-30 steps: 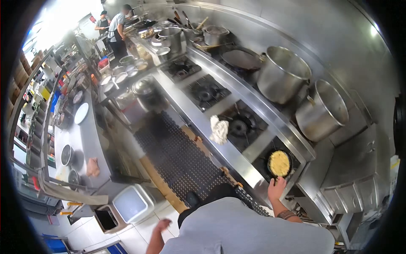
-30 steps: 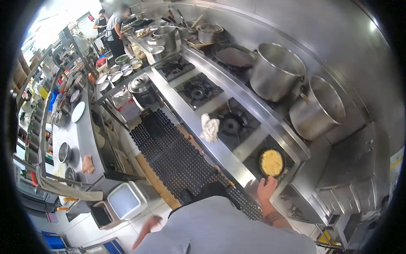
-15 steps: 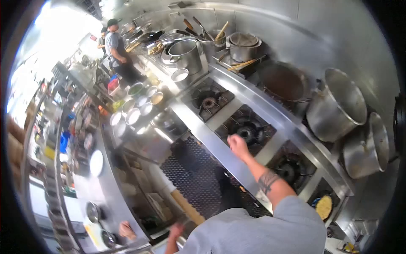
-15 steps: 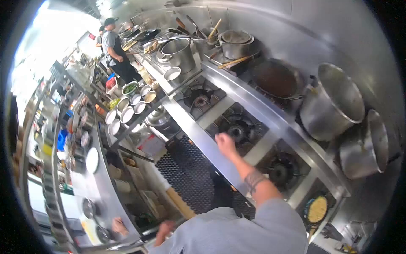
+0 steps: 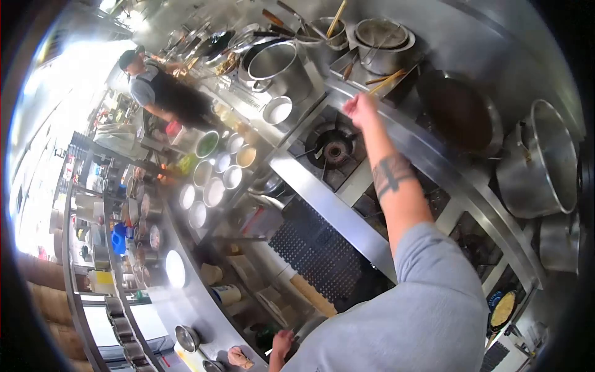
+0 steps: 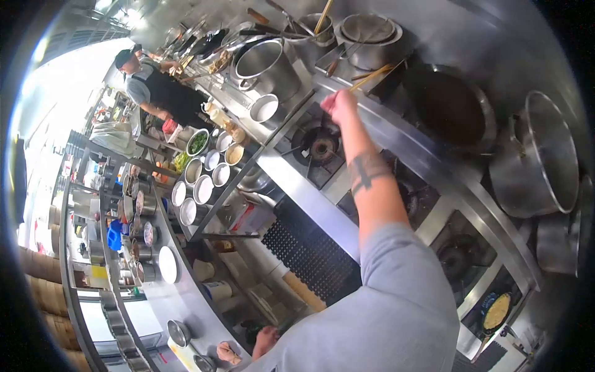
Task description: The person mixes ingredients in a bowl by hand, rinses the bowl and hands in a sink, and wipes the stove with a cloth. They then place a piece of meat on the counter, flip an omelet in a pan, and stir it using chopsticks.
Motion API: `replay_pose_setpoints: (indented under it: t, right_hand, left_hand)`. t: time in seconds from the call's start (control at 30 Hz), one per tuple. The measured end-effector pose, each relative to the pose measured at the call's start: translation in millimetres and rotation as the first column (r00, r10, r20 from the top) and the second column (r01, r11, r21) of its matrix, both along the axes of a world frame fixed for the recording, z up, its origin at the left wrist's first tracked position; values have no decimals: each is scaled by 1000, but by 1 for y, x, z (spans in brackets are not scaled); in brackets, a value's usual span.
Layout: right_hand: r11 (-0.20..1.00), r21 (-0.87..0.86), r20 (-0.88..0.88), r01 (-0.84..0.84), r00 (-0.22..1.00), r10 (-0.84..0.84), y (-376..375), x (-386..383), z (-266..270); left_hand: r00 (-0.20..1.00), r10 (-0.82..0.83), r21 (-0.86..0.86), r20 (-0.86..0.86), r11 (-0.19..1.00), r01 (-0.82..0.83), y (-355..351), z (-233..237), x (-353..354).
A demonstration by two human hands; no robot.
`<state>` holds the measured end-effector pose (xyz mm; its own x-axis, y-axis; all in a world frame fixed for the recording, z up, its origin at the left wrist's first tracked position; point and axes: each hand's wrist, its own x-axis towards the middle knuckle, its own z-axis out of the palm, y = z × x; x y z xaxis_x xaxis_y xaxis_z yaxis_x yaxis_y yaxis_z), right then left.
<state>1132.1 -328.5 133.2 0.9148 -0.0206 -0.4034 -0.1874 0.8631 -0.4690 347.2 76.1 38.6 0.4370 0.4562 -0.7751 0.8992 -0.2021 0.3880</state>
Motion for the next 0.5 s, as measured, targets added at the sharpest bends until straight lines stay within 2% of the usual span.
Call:
replay_pose_setpoints:
  t: [0.03, 0.07, 0.1, 0.13, 0.17, 0.2, 0.23, 0.27, 0.3, 0.33, 0.37, 0.4, 0.47, 0.5]
  right_hand:
    - [985, -168, -49, 33, 998, -42, 14, -42, 24]
    - [973, -222, -47, 71, 995, -83, 21, -86, 42]
    - [981, -193, -47, 13, 999, -22, 26, -118, 25]
    - [965, -263, -135, -3, 990, -34, 39, -154, 6]
    - [915, -384, -116, -122, 990, 83, 45, -200, -5]
    - [935, -326, -88, -141, 989, 119, 54, -257, -3]
    - [949, -293, -39, -115, 993, 108, 68, -324, 6]
    - [856, -462, 91, -233, 947, 307, 69, -401, 11]
    - [885, -327, 87, -333, 922, 378, 67, -476, 24]
    - [806, -448, 161, -385, 853, 497, 63, -544, 18]
    - [784, -385, 117, -487, 817, 565, 61, -605, 16]
    - [740, -422, 120, -525, 776, 619, 59, -658, 4]
    - [621, -529, 70, -578, 699, 711, 41, -743, 5]
    - [567, -572, -12, -593, 697, 717, 27, -773, 5]
  left_hand:
    - [993, -113, 52, 43, 992, 111, 3, -5, 25]
    - [971, -226, 111, 80, 970, 216, 7, -6, 48]
    - [945, -303, 167, 120, 945, 282, 2, 3, 77]
    - [913, -384, 219, 140, 911, 349, -6, 17, 93]
    - [885, -421, 226, 198, 898, 377, -12, 26, 101]
    - [839, -473, 232, 269, 877, 419, -18, 26, 115]
    - [807, -455, 145, 376, 889, 433, -16, 15, 122]
    - [778, -424, 44, 465, 888, 458, -19, 1, 123]
    - [765, -357, -101, 535, 873, 478, -46, 26, 128]
    - [759, -278, -243, 589, 835, 494, -82, 67, 134]
    - [760, -100, -449, 642, 755, 478, -108, 79, 130]
    - [765, 91, -633, 638, 628, 453, -134, 90, 125]
    - [738, 336, -796, 586, 410, 445, -199, 143, 100]
    - [766, 402, -860, 502, 325, 393, -224, 153, 89]
